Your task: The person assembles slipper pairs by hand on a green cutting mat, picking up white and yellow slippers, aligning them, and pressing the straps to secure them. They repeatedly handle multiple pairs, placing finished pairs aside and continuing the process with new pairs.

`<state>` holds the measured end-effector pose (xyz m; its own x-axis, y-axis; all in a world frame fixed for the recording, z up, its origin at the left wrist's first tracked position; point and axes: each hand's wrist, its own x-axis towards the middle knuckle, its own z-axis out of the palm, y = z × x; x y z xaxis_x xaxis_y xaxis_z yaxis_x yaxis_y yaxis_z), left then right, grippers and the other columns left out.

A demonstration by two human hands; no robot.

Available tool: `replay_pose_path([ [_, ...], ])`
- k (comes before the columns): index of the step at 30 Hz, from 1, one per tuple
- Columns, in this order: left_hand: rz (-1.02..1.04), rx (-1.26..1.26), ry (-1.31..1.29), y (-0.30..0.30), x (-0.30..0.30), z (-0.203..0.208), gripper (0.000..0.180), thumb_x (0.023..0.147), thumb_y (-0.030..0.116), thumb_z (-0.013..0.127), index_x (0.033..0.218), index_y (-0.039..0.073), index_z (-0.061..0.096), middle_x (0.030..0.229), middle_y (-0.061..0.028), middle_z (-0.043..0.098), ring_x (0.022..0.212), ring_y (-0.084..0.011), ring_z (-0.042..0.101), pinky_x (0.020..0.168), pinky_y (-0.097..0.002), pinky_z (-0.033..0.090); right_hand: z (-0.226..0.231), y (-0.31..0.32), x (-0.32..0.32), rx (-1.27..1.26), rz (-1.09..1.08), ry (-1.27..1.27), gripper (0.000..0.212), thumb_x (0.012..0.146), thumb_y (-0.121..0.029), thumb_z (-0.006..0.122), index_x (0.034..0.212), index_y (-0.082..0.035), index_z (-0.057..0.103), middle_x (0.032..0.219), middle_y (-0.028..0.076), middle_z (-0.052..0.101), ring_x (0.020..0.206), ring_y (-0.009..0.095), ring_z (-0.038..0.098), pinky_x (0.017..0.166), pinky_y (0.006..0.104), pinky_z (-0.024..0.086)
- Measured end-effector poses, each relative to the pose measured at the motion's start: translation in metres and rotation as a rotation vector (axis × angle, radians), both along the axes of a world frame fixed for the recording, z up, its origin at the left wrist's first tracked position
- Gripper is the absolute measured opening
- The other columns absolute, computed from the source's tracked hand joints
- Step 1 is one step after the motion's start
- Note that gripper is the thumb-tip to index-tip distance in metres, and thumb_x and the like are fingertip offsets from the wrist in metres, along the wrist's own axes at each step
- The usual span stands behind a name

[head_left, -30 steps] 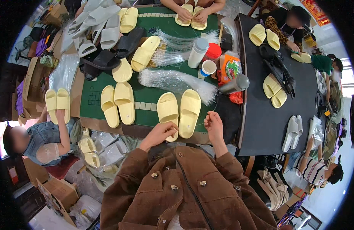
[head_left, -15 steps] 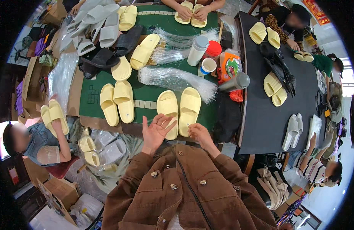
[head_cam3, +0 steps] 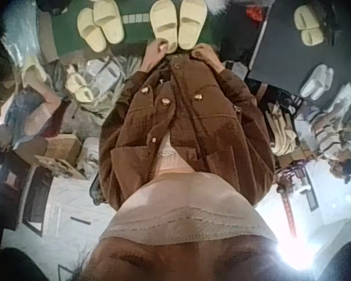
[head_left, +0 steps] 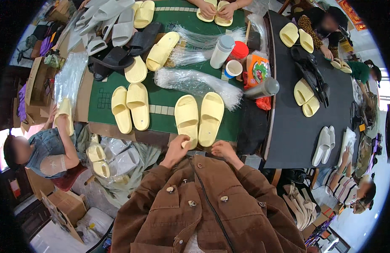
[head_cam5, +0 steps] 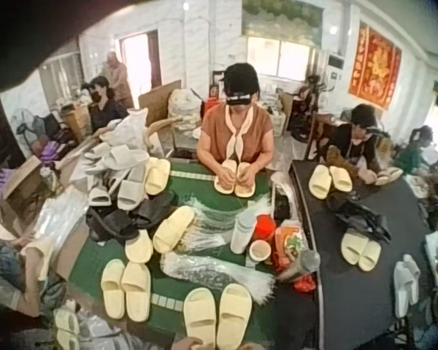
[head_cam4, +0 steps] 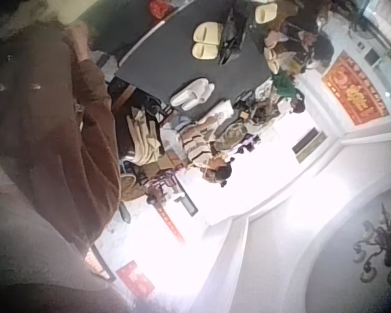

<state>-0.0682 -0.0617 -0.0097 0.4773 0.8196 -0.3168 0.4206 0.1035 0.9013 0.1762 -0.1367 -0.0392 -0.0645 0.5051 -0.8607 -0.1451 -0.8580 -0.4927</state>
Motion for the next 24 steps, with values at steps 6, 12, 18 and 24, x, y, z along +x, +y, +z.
replay_pose_path([
  [6,-0.094,0.316,0.188,0.0,0.005,-0.009,0.032,0.086,0.025,0.057,0.107,0.001,0.052,0.105,-0.0198,0.057,0.093,-0.0392,0.056,0.079,-0.0436,0.047,-0.011,0.008,-0.006,0.011,-0.223,0.045,0.016,0.086,-0.006,0.055,0.1,0.001,0.053,0.086,0.011,0.062,0.075,0.018,0.063,0.069,0.0278,0.053],
  [12,-0.488,0.346,0.274,0.014,0.026,-0.016,0.026,0.087,0.027,0.055,0.096,0.002,0.056,0.091,-0.0161,0.058,0.083,-0.0346,0.058,0.072,-0.0426,0.048,-0.038,0.038,-0.015,0.069,-0.315,0.06,0.017,0.084,-0.007,0.058,0.099,0.001,0.054,0.084,0.011,0.063,0.073,0.019,0.064,0.067,0.0278,0.054],
  [18,-0.553,0.518,0.164,0.003,0.029,-0.014,0.022,0.085,0.024,0.056,0.086,0.003,0.057,0.081,-0.0129,0.058,0.077,-0.0328,0.059,0.068,-0.0422,0.049,-0.041,0.041,-0.015,0.081,-0.264,0.031,0.018,0.085,-0.007,0.058,0.101,0.001,0.055,0.085,0.01,0.064,0.076,0.018,0.065,0.068,0.0263,0.053],
  [24,-0.33,0.479,0.354,0.007,0.024,-0.018,0.021,0.085,0.023,0.056,0.085,0.002,0.056,0.079,-0.0144,0.057,0.076,-0.0331,0.059,0.065,-0.042,0.048,-0.047,0.038,-0.015,0.109,-0.286,0.038,0.017,0.086,-0.008,0.057,0.1,0.0,0.055,0.087,0.01,0.064,0.076,0.017,0.065,0.068,0.0253,0.052],
])
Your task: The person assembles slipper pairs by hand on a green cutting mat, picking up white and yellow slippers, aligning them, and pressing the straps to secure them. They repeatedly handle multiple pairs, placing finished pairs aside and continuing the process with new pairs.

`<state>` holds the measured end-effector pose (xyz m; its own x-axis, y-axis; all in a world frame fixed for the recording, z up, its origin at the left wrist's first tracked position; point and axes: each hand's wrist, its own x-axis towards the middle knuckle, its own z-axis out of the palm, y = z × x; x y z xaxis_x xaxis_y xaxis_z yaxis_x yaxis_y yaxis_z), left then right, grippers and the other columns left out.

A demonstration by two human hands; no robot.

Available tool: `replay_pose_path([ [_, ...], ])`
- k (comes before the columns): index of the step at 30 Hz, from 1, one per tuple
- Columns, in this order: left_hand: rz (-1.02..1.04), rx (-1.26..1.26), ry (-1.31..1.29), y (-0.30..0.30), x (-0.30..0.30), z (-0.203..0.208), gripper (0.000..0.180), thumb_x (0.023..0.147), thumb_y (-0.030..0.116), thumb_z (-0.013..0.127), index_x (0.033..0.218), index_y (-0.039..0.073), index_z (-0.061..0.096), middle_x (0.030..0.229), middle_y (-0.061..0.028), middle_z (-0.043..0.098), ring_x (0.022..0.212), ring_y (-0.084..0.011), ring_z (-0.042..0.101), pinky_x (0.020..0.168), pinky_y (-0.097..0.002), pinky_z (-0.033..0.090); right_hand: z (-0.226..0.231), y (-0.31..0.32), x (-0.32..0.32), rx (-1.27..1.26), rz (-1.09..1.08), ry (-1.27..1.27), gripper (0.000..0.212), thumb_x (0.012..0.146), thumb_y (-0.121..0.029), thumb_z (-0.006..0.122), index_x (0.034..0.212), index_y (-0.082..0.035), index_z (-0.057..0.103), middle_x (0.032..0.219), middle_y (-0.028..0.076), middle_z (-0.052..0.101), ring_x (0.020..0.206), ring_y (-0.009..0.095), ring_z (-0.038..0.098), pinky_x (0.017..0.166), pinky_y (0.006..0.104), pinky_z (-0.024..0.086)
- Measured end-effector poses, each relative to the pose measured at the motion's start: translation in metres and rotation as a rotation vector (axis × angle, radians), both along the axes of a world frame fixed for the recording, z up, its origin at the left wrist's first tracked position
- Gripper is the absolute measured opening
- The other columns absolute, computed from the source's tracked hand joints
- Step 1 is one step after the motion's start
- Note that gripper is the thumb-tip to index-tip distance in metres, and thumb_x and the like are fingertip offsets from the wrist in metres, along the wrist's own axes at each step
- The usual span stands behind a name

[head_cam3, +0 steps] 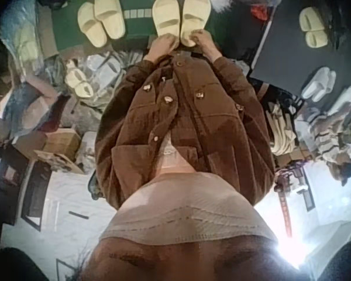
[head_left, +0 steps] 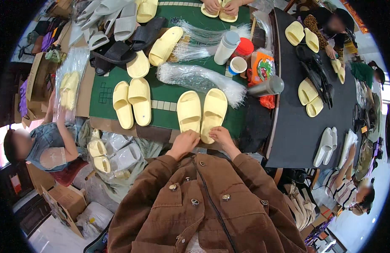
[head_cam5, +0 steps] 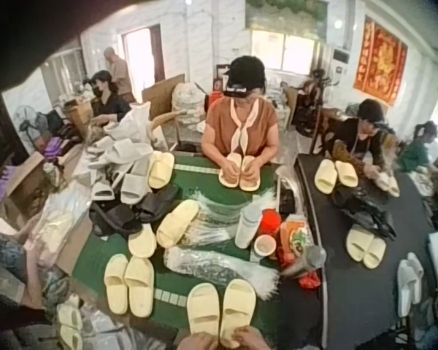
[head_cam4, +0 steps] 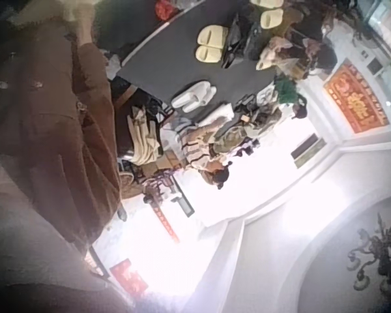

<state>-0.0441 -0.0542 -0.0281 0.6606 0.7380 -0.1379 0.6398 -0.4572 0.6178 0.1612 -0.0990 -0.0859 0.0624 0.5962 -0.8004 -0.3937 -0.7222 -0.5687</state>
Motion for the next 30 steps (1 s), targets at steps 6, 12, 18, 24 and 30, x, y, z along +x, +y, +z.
replay_pose_path([
  [6,0.06,0.033,0.023,-0.009,-0.008,0.005,0.017,0.083,0.018,0.058,0.078,0.003,0.052,0.076,-0.015,0.055,0.072,-0.0336,0.057,0.061,-0.0422,0.047,0.016,0.007,-0.005,0.01,0.04,-0.027,0.018,0.086,-0.009,0.057,0.101,0.001,0.055,0.087,0.01,0.064,0.076,0.017,0.065,0.066,0.0249,0.052],
  [12,0.029,0.051,-0.071,-0.013,-0.033,0.014,0.016,0.083,0.018,0.06,0.082,0.004,0.053,0.08,-0.0137,0.056,0.075,-0.033,0.058,0.064,-0.0412,0.048,0.01,0.002,-0.001,0.003,0.034,-0.013,0.02,0.086,-0.008,0.058,0.102,0.003,0.054,0.087,0.01,0.064,0.076,0.016,0.064,0.066,0.0244,0.051],
  [18,-0.075,0.064,-0.082,0.002,-0.029,0.004,0.014,0.082,0.015,0.06,0.084,0.003,0.052,0.083,-0.0131,0.055,0.075,-0.0328,0.057,0.065,-0.0412,0.047,0.01,0.009,-0.008,0.018,0.023,-0.068,0.02,0.087,-0.007,0.056,0.103,0.003,0.053,0.09,0.012,0.064,0.077,0.017,0.064,0.067,0.0245,0.051],
  [24,0.092,0.172,-0.014,0.022,0.006,-0.009,0.033,0.082,0.022,0.06,0.104,-0.001,0.051,0.098,-0.0176,0.054,0.091,-0.035,0.055,0.078,-0.0411,0.046,0.006,0.022,-0.017,0.019,-0.139,-0.108,0.018,0.086,-0.004,0.055,0.103,0.003,0.053,0.092,0.012,0.063,0.078,0.016,0.063,0.067,0.0245,0.05],
  [30,0.104,0.07,0.084,0.031,0.025,-0.031,0.055,0.083,0.037,0.06,0.117,-0.004,0.045,0.109,-0.0227,0.052,0.101,-0.0393,0.052,0.086,-0.0452,0.042,-0.023,0.054,-0.031,-0.019,-0.474,-0.024,0.02,0.086,-0.004,0.056,0.104,0.003,0.056,0.089,0.011,0.064,0.075,0.015,0.062,0.062,0.0241,0.05],
])
